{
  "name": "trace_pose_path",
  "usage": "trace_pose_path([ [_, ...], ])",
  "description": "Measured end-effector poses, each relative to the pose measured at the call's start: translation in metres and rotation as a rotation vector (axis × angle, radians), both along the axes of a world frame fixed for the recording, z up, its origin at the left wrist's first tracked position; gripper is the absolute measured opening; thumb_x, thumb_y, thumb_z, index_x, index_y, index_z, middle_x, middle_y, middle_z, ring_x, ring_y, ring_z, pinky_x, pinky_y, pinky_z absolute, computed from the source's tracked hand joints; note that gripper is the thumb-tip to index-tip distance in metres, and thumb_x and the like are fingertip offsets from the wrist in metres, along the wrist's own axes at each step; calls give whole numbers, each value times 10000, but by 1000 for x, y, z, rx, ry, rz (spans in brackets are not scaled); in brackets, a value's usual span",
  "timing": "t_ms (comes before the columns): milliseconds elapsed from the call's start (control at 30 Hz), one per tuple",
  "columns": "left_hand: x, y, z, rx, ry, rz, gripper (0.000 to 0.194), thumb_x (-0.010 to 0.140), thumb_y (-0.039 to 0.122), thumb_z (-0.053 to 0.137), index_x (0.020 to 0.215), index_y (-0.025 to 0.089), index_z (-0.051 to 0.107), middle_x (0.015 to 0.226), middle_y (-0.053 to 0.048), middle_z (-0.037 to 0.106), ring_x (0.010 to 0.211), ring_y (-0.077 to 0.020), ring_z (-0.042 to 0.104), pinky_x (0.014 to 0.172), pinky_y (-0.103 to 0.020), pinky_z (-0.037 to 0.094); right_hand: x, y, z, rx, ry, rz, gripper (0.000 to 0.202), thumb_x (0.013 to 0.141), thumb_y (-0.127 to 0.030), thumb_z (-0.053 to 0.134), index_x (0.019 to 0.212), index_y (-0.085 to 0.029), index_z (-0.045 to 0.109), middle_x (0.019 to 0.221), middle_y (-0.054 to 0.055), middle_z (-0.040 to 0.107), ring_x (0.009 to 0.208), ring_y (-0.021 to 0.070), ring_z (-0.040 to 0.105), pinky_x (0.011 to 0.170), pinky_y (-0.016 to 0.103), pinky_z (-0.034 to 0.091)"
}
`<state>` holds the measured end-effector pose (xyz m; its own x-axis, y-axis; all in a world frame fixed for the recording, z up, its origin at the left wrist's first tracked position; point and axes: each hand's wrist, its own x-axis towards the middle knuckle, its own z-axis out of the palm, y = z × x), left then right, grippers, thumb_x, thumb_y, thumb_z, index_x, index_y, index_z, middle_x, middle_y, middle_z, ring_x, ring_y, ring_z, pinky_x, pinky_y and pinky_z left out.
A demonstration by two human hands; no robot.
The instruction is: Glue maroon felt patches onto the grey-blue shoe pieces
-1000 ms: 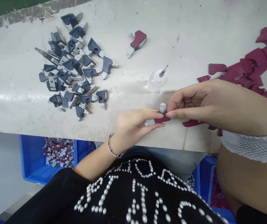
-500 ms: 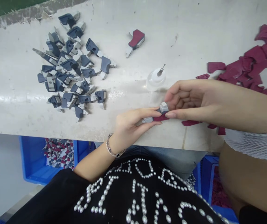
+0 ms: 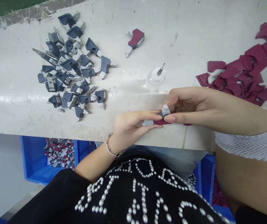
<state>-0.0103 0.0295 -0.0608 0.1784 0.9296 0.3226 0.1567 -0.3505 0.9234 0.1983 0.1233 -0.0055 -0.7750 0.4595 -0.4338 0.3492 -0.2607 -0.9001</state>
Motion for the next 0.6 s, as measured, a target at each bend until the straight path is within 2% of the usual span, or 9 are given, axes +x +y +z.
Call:
trace_pose_path([
  [167, 0, -1, 2, -29, -56, -24, 358, 764, 103, 805, 1097, 190, 706, 1087, -45, 784, 1009, -148, 756, 927, -225, 642, -2, -5, 6, 133, -61, -5, 249, 898, -453, 658, 824, -225, 589, 793, 3, 623, 750, 181, 612, 611, 322, 479],
  [267, 0, -2, 3, -12, -24, -12, 340, 769, 125, 804, 1087, 201, 707, 1065, -35, 789, 991, -153, 761, 906, -238, 655, -4, -9, 6, 130, -55, -26, 251, 919, -448, 632, 814, -226, 578, 783, -2, 606, 745, 177, 602, 615, 321, 468],
  [400, -1, -2, 2, -30, -55, 3, 333, 776, 118, 800, 1089, 190, 710, 1067, -47, 788, 977, -159, 765, 898, -246, 659, -5, -14, 7, 151, -38, -50, 209, 937, -416, 608, 865, -226, 559, 824, 1, 598, 760, 176, 584, 648, 323, 465],
  [600, -1, -1, 0, -7, -127, 62, 360, 746, 130, 828, 1084, 198, 726, 1038, -35, 794, 970, -141, 764, 909, -205, 641, -2, -19, 10, 195, -67, 18, 179, 938, -376, 608, 990, -256, 486, 786, -25, 553, 694, 161, 541, 591, 295, 442],
])
